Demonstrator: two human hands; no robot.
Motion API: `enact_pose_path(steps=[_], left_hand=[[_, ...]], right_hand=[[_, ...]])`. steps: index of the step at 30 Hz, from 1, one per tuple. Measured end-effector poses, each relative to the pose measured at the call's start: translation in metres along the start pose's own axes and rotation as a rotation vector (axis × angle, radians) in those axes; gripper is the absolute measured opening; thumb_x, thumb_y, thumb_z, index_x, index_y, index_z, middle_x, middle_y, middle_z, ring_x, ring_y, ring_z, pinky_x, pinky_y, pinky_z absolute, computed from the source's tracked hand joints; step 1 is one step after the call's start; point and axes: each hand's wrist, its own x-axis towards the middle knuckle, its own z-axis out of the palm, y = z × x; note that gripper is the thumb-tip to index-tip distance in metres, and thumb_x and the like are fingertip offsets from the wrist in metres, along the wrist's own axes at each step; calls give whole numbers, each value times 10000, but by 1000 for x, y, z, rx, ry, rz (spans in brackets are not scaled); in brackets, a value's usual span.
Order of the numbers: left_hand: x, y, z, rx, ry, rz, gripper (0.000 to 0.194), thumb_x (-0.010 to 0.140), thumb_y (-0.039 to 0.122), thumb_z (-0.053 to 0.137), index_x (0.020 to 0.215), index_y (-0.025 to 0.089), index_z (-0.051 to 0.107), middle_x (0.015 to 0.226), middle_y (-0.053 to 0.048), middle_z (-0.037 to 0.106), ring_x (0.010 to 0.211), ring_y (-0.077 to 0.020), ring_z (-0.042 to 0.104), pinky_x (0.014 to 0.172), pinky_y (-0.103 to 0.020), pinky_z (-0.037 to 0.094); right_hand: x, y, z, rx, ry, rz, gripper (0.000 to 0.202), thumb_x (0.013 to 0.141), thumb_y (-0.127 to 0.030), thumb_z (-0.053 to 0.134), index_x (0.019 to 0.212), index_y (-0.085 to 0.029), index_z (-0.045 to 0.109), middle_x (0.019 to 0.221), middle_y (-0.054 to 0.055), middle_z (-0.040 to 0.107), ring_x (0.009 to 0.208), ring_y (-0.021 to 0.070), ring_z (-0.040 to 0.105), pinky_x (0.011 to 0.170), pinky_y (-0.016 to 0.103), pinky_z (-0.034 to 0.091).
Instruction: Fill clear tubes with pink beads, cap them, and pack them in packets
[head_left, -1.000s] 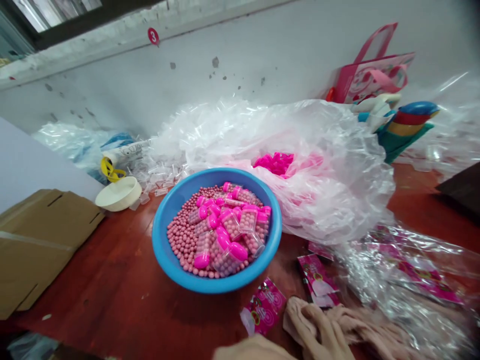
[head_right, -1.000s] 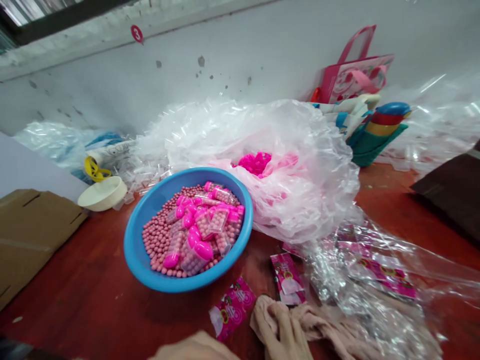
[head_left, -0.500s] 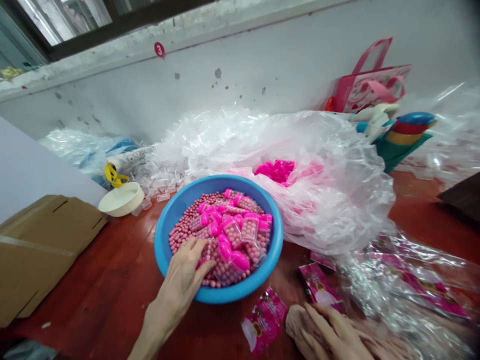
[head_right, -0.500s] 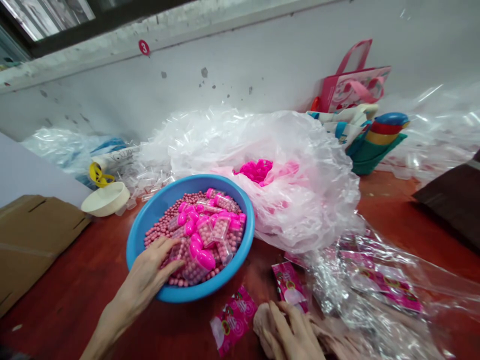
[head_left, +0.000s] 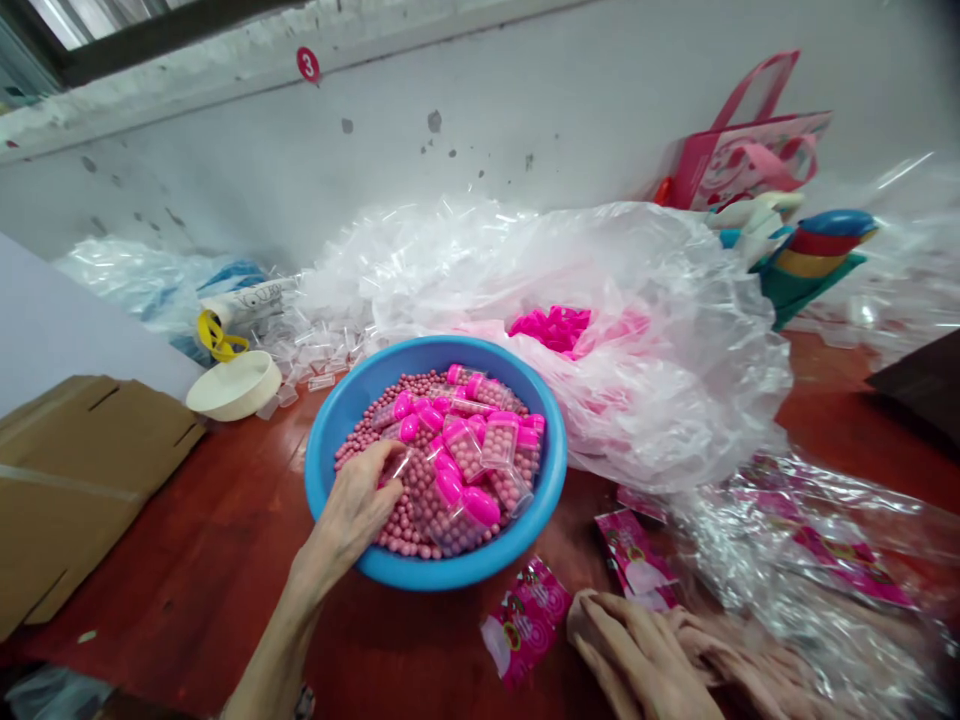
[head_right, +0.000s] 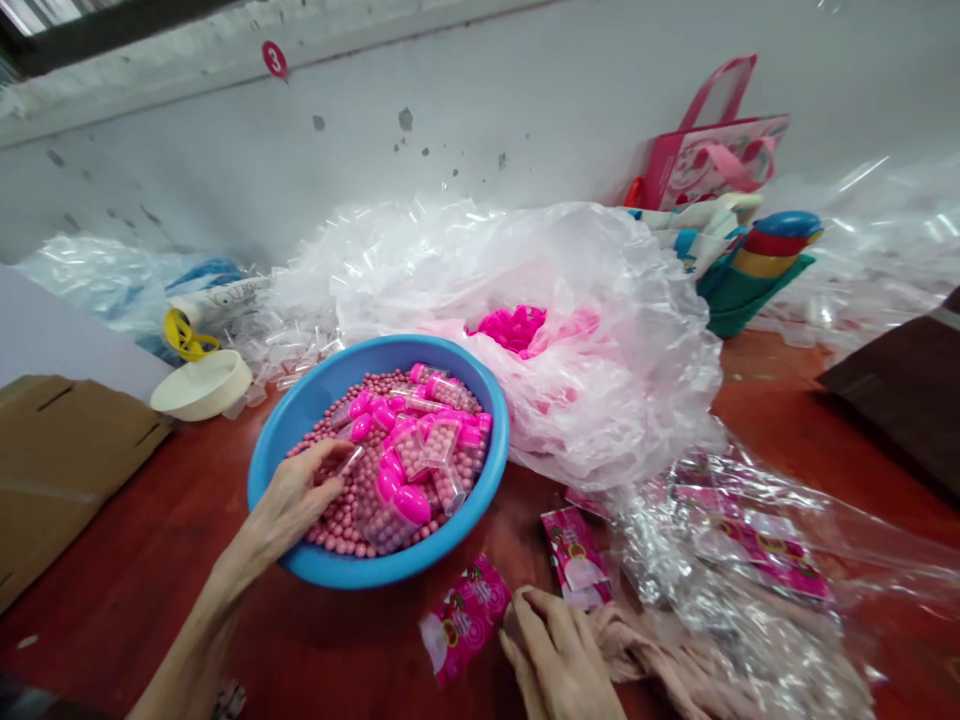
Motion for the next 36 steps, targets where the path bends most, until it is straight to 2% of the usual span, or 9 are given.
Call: enact_pose_path(steps=[4, 7, 11, 16, 20, 23, 27, 31, 36], left_hand=[[-5, 4, -2, -25, 52, -53, 321, 803, 198, 388, 1003, 122, 628, 1003, -133, 742, 940, -263, 685, 859, -403, 510], [-8, 3, 0, -31, 106, -66, 348, 835, 250, 380, 1029, 102, 628, 1028, -156, 737, 950, -268, 685, 868, -403, 505], [-12, 2, 4, -18, 195, -55, 369, 866, 291, 387, 1102, 106, 602, 1056, -146, 723, 961, -261, 676, 870, -385, 502], [-15, 5, 9, 51, 102, 72, 250, 805, 254, 529, 960, 148, 693, 1002, -132, 710, 931, -301, 658, 863, -440, 488], [-17, 3, 11, 151, 67, 171, 277, 838, 284, 565, 1022, 122, 694, 1067, -165, 676, 980, -320, 644, 855, -464, 497], [-18, -1, 12, 147, 60, 195, 362, 851, 371, 571, 1095, 122, 670, 1136, -171, 653, 1016, -326, 638, 829, -459, 516], [-18, -5, 13, 100, 94, 214, 490, 897, 486, 455, 1147, 104, 631, 1143, -176, 651, 1012, -321, 640, 821, -450, 514], [-20, -6, 13, 45, 162, 175, 415, 908, 457, 460, 1090, 126, 634, 1064, -133, 675, 961, -286, 647, 825, -407, 499], [-21, -7, 11, -36, 273, 112, 304, 872, 413, 544, 1000, 162, 660, 972, -82, 695, 876, -248, 661, 799, -359, 515]], right_hand=[[9, -5, 7, 4, 45, 151, 275, 976, -289, 391, 992, -151, 628, 975, 122, 654, 883, 201, 649, 748, 286, 543], [10, -6, 15, 4, -10, 136, 287, 980, -272, 384, 882, -194, 642, 900, 80, 660, 815, 192, 634, 706, 290, 529], [-7, -1, 17, -1, -35, 108, 344, 989, -276, 356, 795, -212, 633, 841, 55, 665, 754, 180, 606, 678, 287, 494], [-28, 8, -2, -38, -3, 87, 385, 993, -343, 340, 770, -224, 629, 761, 29, 657, 697, 164, 595, 676, 277, 466], [-14, 0, -9, -100, 48, 174, 454, 996, -376, 308, 691, -234, 613, 699, 30, 637, 640, 176, 577, 641, 302, 450], [6, -17, 0, -133, 103, 225, 404, 974, -431, 350, 814, -206, 644, 785, 63, 655, 702, 193, 588, 644, 305, 455], [20, -40, 23, -141, 111, 293, 397, 955, -451, 381, 936, -164, 654, 820, 90, 645, 746, 211, 586, 639, 303, 468], [21, -49, 38, -123, 161, 394, 368, 946, -437, 417, 894, -156, 648, 785, 84, 626, 709, 209, 567, 633, 318, 449], [25, -53, 41, -41, 198, 493, 339, 952, -389, 445, 711, -195, 583, 656, 17, 579, 636, 179, 528, 613, 304, 383]])
